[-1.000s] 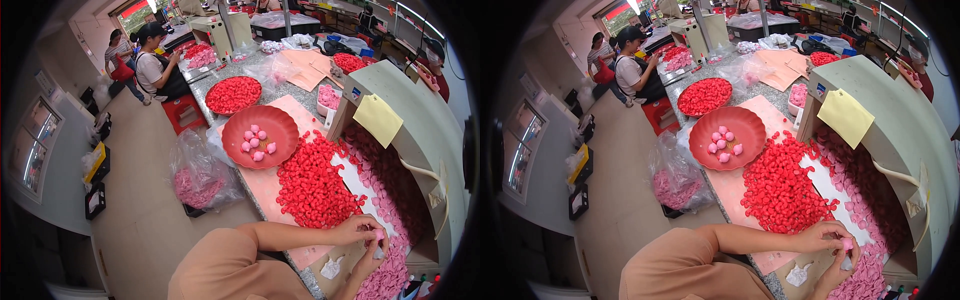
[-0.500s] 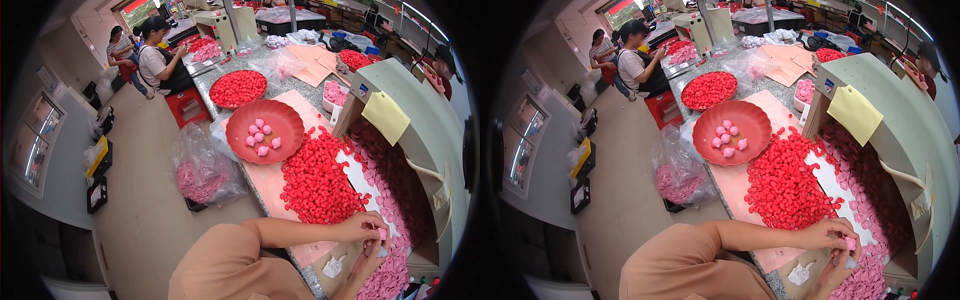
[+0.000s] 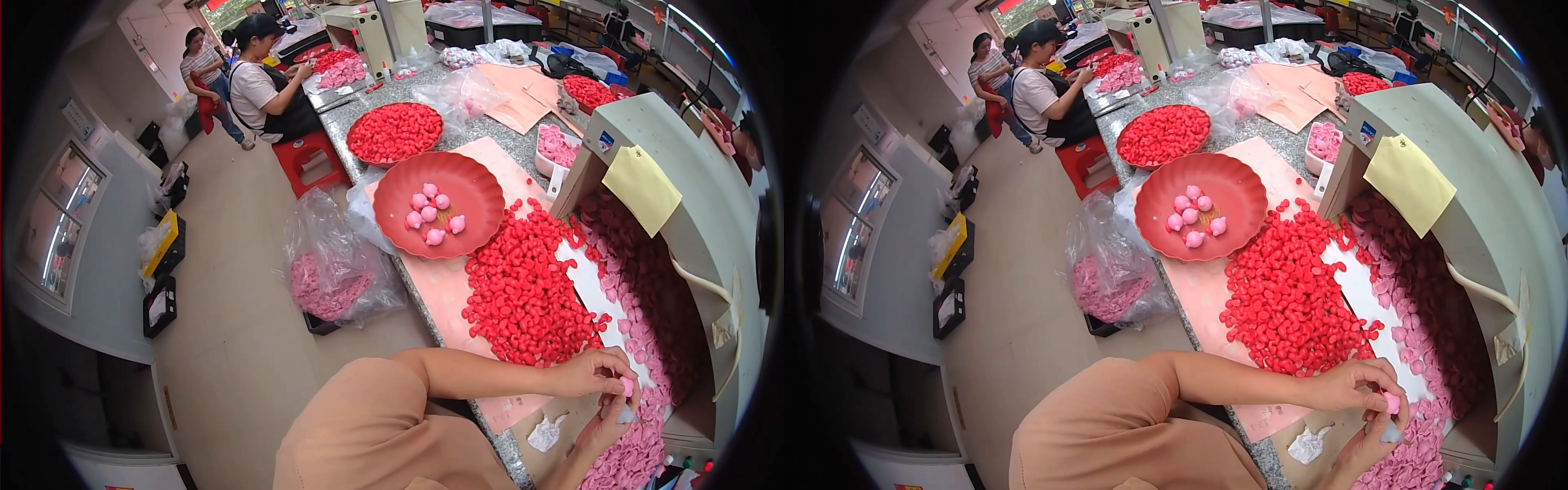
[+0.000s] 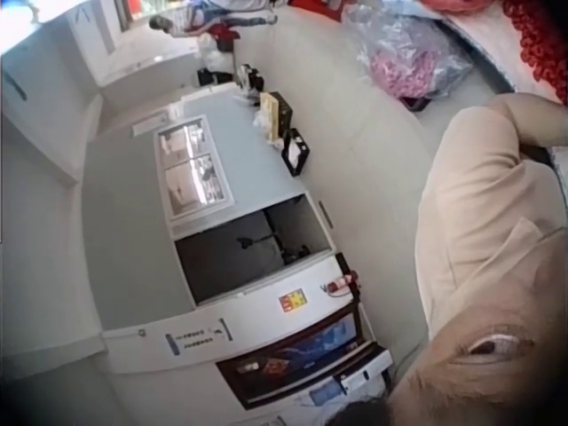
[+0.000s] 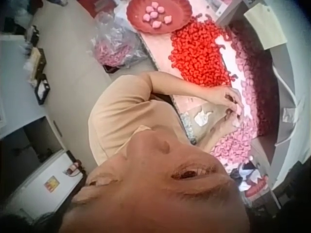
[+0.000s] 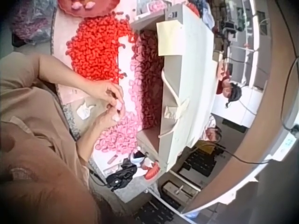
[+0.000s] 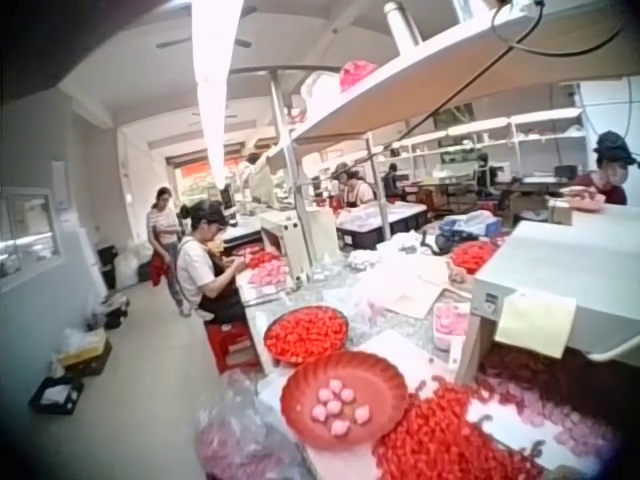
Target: Assemble small pink and red rubber components using a handheld dispenser tool at a factory workbench.
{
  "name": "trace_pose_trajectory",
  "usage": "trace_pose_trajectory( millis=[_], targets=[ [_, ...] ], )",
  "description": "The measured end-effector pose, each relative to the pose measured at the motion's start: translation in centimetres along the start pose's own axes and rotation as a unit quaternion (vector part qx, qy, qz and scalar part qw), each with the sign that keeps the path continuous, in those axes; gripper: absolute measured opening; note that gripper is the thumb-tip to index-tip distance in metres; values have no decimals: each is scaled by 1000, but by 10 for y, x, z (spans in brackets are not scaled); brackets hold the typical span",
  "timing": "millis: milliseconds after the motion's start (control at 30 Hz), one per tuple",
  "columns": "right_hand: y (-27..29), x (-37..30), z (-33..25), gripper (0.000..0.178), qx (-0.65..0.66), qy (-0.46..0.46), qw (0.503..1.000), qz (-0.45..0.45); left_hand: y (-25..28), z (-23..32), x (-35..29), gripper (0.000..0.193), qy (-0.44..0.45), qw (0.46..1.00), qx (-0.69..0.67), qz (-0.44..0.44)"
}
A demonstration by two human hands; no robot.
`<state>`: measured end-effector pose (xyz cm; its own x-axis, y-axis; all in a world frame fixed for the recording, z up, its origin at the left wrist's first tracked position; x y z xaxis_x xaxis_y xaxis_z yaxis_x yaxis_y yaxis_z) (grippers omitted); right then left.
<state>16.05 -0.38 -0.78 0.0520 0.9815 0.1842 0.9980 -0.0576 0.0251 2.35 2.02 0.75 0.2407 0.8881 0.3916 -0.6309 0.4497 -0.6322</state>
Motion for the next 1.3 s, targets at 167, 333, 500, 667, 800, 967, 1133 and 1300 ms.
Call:
trace_pose_trajectory(
  millis=[167,333,500,667,800,967,1133,1300],
  targets=[
    [-10,1,-8,35,-19,8,1000,9,2,0,0,18,-18,1000,20,6],
    [-7,0,-6,40,-4,-5,1000,10,1,0,-1,19,-6,1000,19,19],
    [-6,-1,-5,40,2,-2,1000,6,-1,0,-2,19,-6,1000,19,19],
    [-7,-1,-5,40,2,-3,1000,12,2,-2,-2,19,-19,999,45,16],
    [-6,0,-2,41,3,-3,1000,14,4,-2,-1,20,2,999,32,22],
    [-6,1,-1,41,7,7,1000,11,4,-4,0,21,-2,999,42,17],
    [-6,0,1,40,1,-8,1000,12,4,-5,-1,21,5,999,46,16],
    [-4,0,5,39,4,-3,1000,14,4,-6,-3,22,21,999,24,15]
  ],
)
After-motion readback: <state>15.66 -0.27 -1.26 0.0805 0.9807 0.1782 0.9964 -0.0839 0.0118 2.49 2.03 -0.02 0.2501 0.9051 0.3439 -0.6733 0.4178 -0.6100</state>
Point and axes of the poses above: each hand's wrist, its own x-axis towards the middle knuckle, its own y-axis out of the back of the hand, z = x × y, the point moved 3 cm from there along x, towards the middle knuckle, and after that the axes turned 14 degrees about -x, right-handed, at the moved point
